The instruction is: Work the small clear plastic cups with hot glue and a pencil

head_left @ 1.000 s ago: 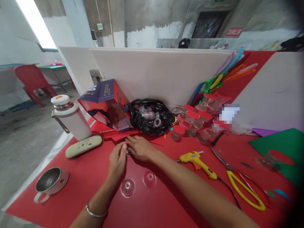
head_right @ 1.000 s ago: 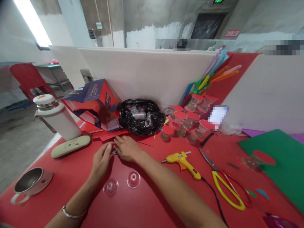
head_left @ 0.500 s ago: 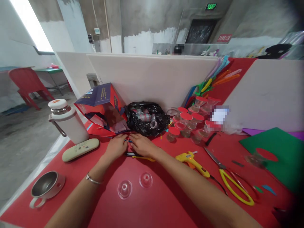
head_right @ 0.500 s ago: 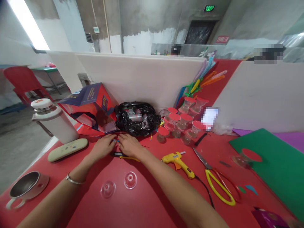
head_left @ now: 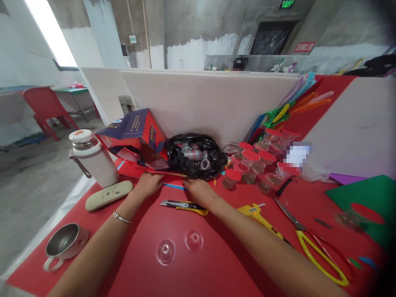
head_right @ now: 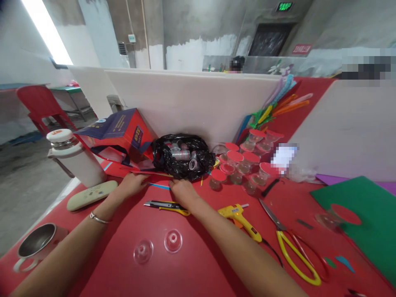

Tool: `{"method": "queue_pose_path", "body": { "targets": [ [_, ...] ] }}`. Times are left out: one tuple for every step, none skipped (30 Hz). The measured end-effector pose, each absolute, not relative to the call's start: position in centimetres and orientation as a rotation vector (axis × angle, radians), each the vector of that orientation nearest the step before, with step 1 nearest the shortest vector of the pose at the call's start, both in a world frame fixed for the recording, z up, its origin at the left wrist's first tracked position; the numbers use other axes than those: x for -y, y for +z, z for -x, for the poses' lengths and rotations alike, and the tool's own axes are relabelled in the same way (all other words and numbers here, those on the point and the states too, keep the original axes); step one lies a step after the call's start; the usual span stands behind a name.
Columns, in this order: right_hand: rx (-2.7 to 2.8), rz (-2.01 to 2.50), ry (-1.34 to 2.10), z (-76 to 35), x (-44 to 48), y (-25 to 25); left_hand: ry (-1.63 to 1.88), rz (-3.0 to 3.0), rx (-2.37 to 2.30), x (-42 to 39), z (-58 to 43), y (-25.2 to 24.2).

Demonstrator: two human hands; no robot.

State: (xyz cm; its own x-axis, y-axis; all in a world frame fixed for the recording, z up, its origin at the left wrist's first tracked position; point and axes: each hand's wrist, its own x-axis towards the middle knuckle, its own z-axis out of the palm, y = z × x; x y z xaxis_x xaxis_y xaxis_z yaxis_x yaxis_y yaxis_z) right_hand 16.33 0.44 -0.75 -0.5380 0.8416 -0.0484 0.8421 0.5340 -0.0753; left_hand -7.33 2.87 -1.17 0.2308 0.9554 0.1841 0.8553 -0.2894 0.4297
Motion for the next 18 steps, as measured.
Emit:
{"method": "queue_pose_path", "body": {
  "targets": [
    [-2.742, -1.505, -0.130, -16.3, -0.5, -0.7, 0.599, -2.289, -1.710, -2.9, 7.5, -1.1],
    [-2.738, -1.508, -0.120, -16.3, -0.6, -0.6, 0.591, -2.312, -1.714, -3.0, 7.6, -1.1],
    [-2.733, -1.515, -0.109, -16.4, -0.7, -0.5, 0.588, -2.335, -1.719, -3.2, 7.6, -1.0],
    [-2.727, -1.523, -0.097, -16.4, -0.8, -0.3, 0.588, -2.358, -1.722, -3.4, 7.6, -0.8],
    [-2.720, -1.533, -0.085, -16.5, -0.9, -0.1, 0.591, -2.381, -1.725, -3.6, 7.5, -0.7],
    [-2.712, -1.540, -0.071, -16.5, -1.0, 0.0, 0.597, -2.403, -1.726, -3.8, 7.4, -0.5],
    [-2.704, -1.544, -0.058, -16.5, -1.1, 0.2, 0.603, -2.426, -1.725, -4.1, 7.3, -0.3],
    [-2.696, -1.545, -0.045, -16.6, -1.3, 0.3, 0.608, -2.447, -1.722, -4.3, 7.2, -0.1],
    [-2.688, -1.543, -0.033, -16.6, -1.4, 0.5, 0.610, -2.469, -1.716, -4.6, 7.2, 0.1],
    [-2.680, -1.539, -0.022, -16.6, -1.4, 0.6, 0.610, -2.489, -1.710, -4.8, 7.1, 0.3],
    [-2.674, -1.533, -0.012, -16.6, -1.5, 0.6, 0.607, -2.508, -1.703, -4.9, 7.1, 0.3],
    [-2.670, -1.526, -0.002, -16.7, -1.4, 0.7, 0.601, -2.527, -1.698, -5.0, 7.2, 0.4],
    [-2.668, -1.519, 0.006, -16.7, -1.4, 0.7, 0.595, -2.544, -1.697, -5.1, 7.2, 0.4],
    [-2.667, -1.511, 0.014, -16.6, -1.4, 0.7, 0.591, -2.559, -1.699, -5.2, 7.3, 0.3],
    [-2.667, -1.502, 0.020, -16.6, -1.3, 0.7, 0.589, -2.573, -1.703, -5.3, 7.3, 0.3],
    [-2.667, -1.492, 0.025, -16.6, -1.2, 0.7, 0.590, -2.585, -1.710, -5.3, 7.4, 0.2],
    [-2.667, -1.482, 0.031, -16.5, -1.2, 0.7, 0.594, -2.596, -1.716, -5.4, 7.4, 0.1],
    [-2.667, -1.474, 0.038, -16.4, -1.2, 0.7, 0.600, -2.606, -1.722, -5.4, 7.4, 0.0]
  ]
}}
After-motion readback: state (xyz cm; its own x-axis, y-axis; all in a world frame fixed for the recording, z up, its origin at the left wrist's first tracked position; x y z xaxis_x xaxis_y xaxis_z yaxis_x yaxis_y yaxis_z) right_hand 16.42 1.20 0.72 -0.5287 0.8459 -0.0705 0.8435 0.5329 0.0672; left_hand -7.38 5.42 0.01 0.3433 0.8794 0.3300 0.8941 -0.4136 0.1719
